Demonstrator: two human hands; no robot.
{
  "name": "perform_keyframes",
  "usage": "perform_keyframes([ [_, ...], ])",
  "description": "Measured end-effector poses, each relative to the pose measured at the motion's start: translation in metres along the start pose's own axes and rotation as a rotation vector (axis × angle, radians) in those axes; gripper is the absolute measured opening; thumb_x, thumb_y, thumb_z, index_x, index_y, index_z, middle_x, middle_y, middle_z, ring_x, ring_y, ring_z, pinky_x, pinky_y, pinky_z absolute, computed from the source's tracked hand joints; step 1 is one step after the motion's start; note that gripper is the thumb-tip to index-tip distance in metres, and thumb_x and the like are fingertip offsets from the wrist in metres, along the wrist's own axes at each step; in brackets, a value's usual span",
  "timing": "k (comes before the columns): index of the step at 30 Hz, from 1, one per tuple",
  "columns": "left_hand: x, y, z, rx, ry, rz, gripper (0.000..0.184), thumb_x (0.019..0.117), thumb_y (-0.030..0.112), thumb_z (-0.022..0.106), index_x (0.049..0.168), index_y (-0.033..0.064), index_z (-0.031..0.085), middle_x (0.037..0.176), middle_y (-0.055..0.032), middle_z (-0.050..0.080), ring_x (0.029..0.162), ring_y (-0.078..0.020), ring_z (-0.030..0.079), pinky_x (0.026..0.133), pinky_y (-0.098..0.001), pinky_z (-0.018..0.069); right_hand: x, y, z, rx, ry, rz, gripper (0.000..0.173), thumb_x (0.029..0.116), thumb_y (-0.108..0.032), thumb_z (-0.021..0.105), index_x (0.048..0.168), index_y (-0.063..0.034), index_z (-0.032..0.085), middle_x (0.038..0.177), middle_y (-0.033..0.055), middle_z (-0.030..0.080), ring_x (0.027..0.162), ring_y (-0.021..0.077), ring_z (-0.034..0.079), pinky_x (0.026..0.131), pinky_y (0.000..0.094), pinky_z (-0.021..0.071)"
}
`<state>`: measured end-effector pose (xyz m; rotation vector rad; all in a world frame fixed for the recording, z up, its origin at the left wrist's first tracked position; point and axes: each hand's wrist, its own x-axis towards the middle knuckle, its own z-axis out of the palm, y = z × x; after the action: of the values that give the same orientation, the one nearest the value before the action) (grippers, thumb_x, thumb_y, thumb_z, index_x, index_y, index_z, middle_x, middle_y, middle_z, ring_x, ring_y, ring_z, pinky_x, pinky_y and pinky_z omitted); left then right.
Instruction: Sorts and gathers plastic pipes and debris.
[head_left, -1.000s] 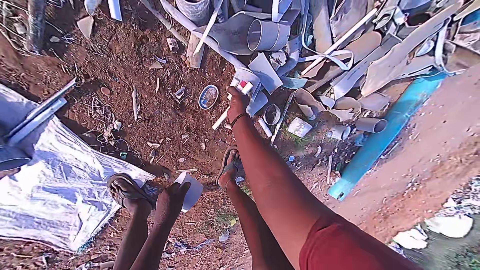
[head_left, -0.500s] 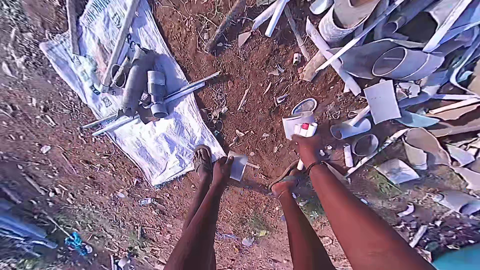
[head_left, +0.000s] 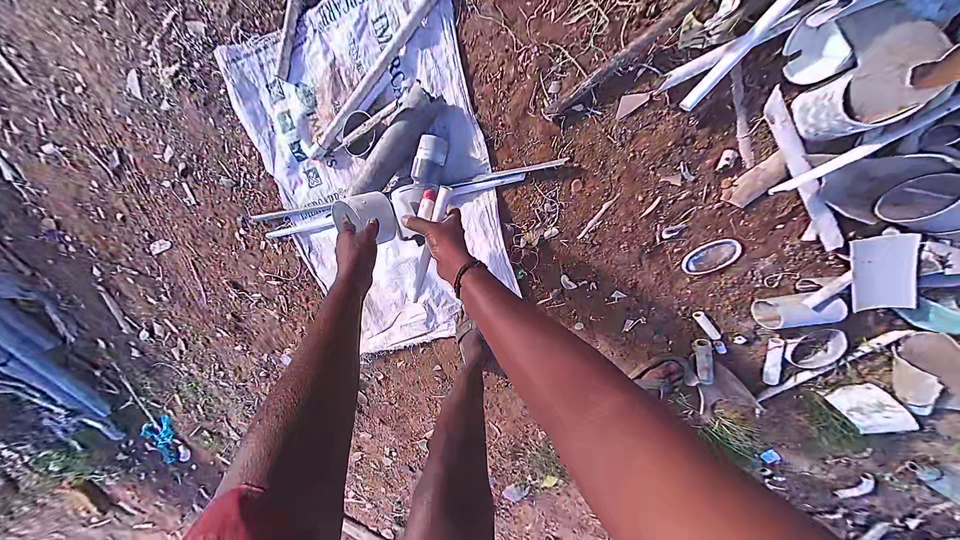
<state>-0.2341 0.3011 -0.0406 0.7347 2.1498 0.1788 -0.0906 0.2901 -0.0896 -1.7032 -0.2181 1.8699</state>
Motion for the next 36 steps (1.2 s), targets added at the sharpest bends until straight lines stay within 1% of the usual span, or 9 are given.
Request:
perform_keyframes([
  [3, -0.005, -0.019, -0.005, -0.116, -0.027, -0.038, 0.072, 0.1067, 0.042, 0.050, 0.164, 0.0087, 0.020, 0.166, -0.0158, 0.028, 0.153, -0.0287, 0.029, 0.121, -0.0539, 0.0275, -0.010, -0.006, 0.019, -0.199, -0.003, -0.047, 0.087, 0.0916, -0.036, 0.076, 0.158, -0.0039, 0.030, 0.141, 0.0249, 0.057, 0.129, 0.0351, 0.057, 0.105, 0.0532, 0.0484],
  [9, -0.088, -0.073, 0.070, -0.571, -0.353, -0.349, 0.076, 0.1064, 0.064, 0.018, 0.153, 0.0084, 0.040, 0.149, -0.0145, 0.052, 0.130, -0.0265, 0.056, 0.102, -0.0469, 0.0499, -0.092, 0.059, -0.048, -0.619, -0.197, -0.211, 0.055, 0.1103, -0.031, 0.048, 0.159, -0.0078, 0.038, 0.156, 0.0184, 0.048, 0.138, 0.0337, 0.053, 0.114, 0.0533, 0.0432],
  [12, -0.149, -0.073, 0.112, -0.576, -0.517, -0.361, 0.079, 0.1056, 0.065, 0.012, 0.160, 0.0104, 0.031, 0.155, -0.0179, 0.047, 0.133, -0.0307, 0.054, 0.105, -0.0497, 0.0479, -0.123, 0.117, -0.128, -0.669, -0.237, -0.006, 0.051, 0.1110, -0.029, 0.045, 0.153, 0.0002, 0.045, 0.152, 0.0247, 0.050, 0.142, 0.0351, 0.048, 0.119, 0.0503, 0.0364],
  [15, -0.205, -0.054, 0.144, -0.425, -0.555, -0.444, 0.055, 0.1128, 0.043, 0.026, 0.155, 0.0100, 0.041, 0.153, -0.0159, 0.049, 0.137, -0.0291, 0.052, 0.109, -0.0487, 0.0452, -0.139, 0.159, -0.234, -0.756, -0.166, 0.281, 0.061, 0.1107, -0.041, 0.041, 0.153, 0.0020, 0.044, 0.150, 0.0251, 0.053, 0.140, 0.0343, 0.051, 0.118, 0.0488, 0.0381],
  [18, -0.252, -0.042, 0.193, -0.306, -0.579, -0.410, 0.038, 0.1129, 0.025, 0.036, 0.134, -0.0021, 0.052, 0.113, -0.0159, 0.065, 0.094, -0.0197, 0.067, 0.080, -0.0357, 0.0571, -0.167, 0.167, -0.359, -0.792, 0.030, 0.544, 0.052, 0.1070, -0.036, 0.052, 0.142, 0.0027, 0.055, 0.138, 0.0257, 0.060, 0.132, 0.0369, 0.057, 0.112, 0.0536, 0.0428],
  [22, -0.282, -0.047, 0.242, -0.212, -0.597, -0.414, 0.034, 0.1121, 0.021, 0.039, 0.128, -0.0049, 0.054, 0.100, -0.0151, 0.070, 0.078, -0.0183, 0.071, 0.070, -0.0317, 0.0598, -0.182, 0.178, -0.507, -0.895, 0.288, 0.600, 0.046, 0.1036, -0.033, 0.058, 0.135, 0.0006, 0.062, 0.135, 0.0246, 0.063, 0.130, 0.0388, 0.058, 0.111, 0.0572, 0.0429],
  [28, -0.302, -0.065, 0.313, -0.061, -0.573, -0.363, 0.031, 0.1106, 0.023, 0.044, 0.120, -0.0014, 0.060, 0.090, -0.0105, 0.071, 0.075, -0.0170, 0.070, 0.069, -0.0310, 0.0594, -0.130, 0.170, -0.655, -1.027, 0.581, 0.491, 0.039, 0.1003, -0.029, 0.060, 0.127, -0.0018, 0.066, 0.124, 0.0254, 0.068, 0.117, 0.0430, 0.065, 0.095, 0.0641, 0.0512],
  [33, -0.316, -0.079, 0.372, -0.015, -0.604, -0.352, 0.027, 0.1090, 0.022, 0.049, 0.115, -0.0007, 0.062, 0.085, -0.0107, 0.072, 0.071, -0.0173, 0.071, 0.066, -0.0303, 0.0598, -0.045, 0.170, -0.688, -1.236, 0.599, 0.228, 0.044, 0.0912, -0.020, 0.071, 0.132, -0.0058, 0.066, 0.136, 0.0227, 0.061, 0.124, 0.0419, 0.061, 0.097, 0.0613, 0.0522],
  [36, -0.329, -0.083, 0.396, 0.056, -0.616, -0.346, 0.029, 0.1112, 0.020, 0.042, 0.120, -0.0018, 0.060, 0.089, -0.0101, 0.071, 0.073, -0.0154, 0.070, 0.068, -0.0282, 0.0588, -0.010, 0.181, -0.688, -1.300, 0.563, 0.144, 0.046, 0.0933, -0.015, 0.066, 0.139, -0.0091, 0.063, 0.143, 0.0258, 0.055, 0.134, 0.0457, 0.052, 0.108, 0.0641, 0.0427],
])
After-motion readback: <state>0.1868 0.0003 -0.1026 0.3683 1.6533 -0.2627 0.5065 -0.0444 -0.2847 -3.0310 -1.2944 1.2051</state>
